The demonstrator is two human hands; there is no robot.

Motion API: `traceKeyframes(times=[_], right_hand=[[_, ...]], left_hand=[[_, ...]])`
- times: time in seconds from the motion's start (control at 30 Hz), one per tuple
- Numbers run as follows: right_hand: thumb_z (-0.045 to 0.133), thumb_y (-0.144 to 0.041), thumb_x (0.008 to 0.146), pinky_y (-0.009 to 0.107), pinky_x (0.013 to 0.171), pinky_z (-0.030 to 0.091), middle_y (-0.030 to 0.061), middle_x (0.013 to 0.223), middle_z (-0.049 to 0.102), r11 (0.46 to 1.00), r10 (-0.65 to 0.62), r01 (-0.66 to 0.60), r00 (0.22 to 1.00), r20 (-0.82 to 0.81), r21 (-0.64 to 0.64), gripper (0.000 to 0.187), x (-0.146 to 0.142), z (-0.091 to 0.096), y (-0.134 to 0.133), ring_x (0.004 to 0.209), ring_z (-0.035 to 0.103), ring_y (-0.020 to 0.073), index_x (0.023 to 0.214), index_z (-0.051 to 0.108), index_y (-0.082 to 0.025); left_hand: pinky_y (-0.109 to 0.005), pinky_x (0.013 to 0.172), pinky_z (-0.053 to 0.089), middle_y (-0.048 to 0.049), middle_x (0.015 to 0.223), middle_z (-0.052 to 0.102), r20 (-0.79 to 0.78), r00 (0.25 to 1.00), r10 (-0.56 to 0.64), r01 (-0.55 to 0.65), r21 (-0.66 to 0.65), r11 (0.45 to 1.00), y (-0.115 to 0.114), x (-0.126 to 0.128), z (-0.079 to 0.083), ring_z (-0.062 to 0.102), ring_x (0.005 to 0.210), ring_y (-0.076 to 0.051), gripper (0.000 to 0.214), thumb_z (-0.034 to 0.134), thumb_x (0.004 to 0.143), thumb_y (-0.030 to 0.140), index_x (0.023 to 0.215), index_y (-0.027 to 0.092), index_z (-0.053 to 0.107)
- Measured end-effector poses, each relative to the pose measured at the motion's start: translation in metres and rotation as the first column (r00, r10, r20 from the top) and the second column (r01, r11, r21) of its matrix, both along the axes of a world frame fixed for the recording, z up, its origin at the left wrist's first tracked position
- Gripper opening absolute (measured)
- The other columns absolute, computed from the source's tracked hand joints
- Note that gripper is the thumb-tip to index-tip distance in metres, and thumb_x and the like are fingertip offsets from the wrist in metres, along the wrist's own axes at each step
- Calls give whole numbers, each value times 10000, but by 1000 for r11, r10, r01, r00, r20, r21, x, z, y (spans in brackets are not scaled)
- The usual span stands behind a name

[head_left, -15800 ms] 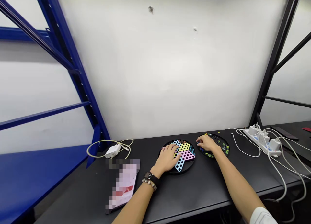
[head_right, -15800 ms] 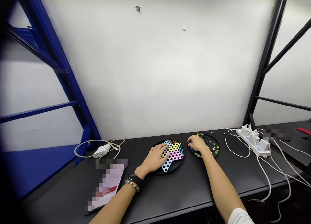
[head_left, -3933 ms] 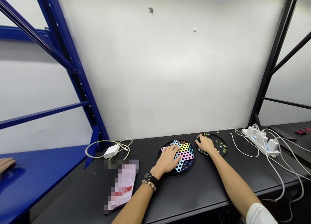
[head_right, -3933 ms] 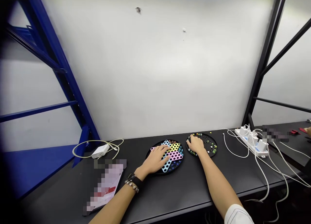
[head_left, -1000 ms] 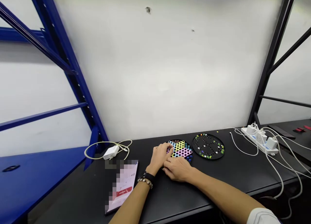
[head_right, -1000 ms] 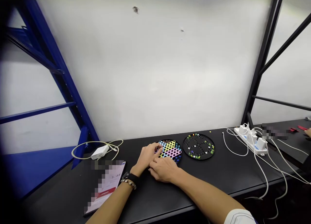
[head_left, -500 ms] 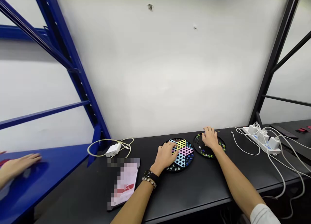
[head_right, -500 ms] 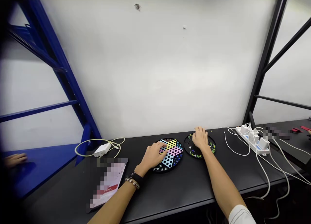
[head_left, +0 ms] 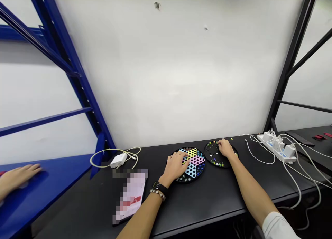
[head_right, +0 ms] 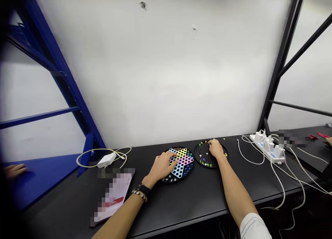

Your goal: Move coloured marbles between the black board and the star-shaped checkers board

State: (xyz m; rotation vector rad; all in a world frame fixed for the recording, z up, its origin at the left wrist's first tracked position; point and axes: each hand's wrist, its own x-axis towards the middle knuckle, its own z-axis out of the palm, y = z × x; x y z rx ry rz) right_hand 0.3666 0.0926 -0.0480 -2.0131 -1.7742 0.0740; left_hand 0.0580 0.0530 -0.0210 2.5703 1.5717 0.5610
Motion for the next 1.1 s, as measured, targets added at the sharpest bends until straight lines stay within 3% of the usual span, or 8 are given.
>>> traceKeyframes(times=[0.13,0.23,0.37,0.5,0.7,0.83,0.93,1.1], right_hand=[[580,-241,853,260,772,459,65,904,667,966,226,-193,953,-200,173,143,-40,16,-12,803,606,156,905,679,-152],[649,-233,798,226,657,452,15,770,642,851,518,-454,809,-279,264,83,-94,23,-35,683,584,125,753,633,-164],[710,-203,775,221,670,448,-7,731,655,657,751,-700,642,-155,280,111,-156,18,-68,679,579,121,714,624,-173],[710,-270,824,239,712,464,18,804,694,567,815,-804,580,23,178,128,-176,6,-79,752,608,143,749,660,-179],[675,-360,850,261,743,460,35,802,679,586,780,-782,615,114,211,239,-171,9,-77,790,604,161,686,667,-185],[577,-346,901,262,767,437,37,843,675,768,611,-606,790,47,207,221,-143,33,-69,828,605,163,769,677,-200],[622,-408,847,256,696,412,30,825,669,902,431,-431,902,10,-22,223,-95,49,-59,792,604,166,773,666,-202],[846,-417,558,226,570,383,-18,757,652,824,324,-359,933,-155,-438,382,-13,51,-50,678,589,141,811,646,-212]], left_hand=[[-379,904,383,-46,1125,652,-29,1000,3,-1,68,998,2,-2,0,570,1060,-239,235,450,932,322,1083,264,620],[-387,916,365,-51,1093,651,-62,998,27,-18,148,989,3,-5,3,572,1049,-236,240,425,943,290,1084,253,616],[-377,907,365,-56,1097,650,-83,995,51,-39,144,989,2,-8,7,573,1044,-235,241,424,947,273,1089,244,616],[-373,925,365,-46,1101,649,-72,996,46,-37,116,992,2,-8,8,575,1051,-233,230,447,939,273,1087,257,623],[-373,925,376,-40,1119,646,-45,998,37,-33,88,996,2,-8,8,581,1061,-230,222,476,918,267,1093,258,613],[-373,920,380,-52,1126,649,-28,999,17,-15,64,998,2,-8,7,585,1068,-247,236,471,919,292,1098,249,618],[-377,919,382,-54,1127,650,-22,1000,21,-20,54,998,2,-7,6,589,1063,-247,246,461,924,319,1100,251,618],[-380,927,382,-46,1137,648,-14,1000,16,-16,18,1000,3,-7,7,587,1080,-234,253,464,914,333,1109,272,612]])
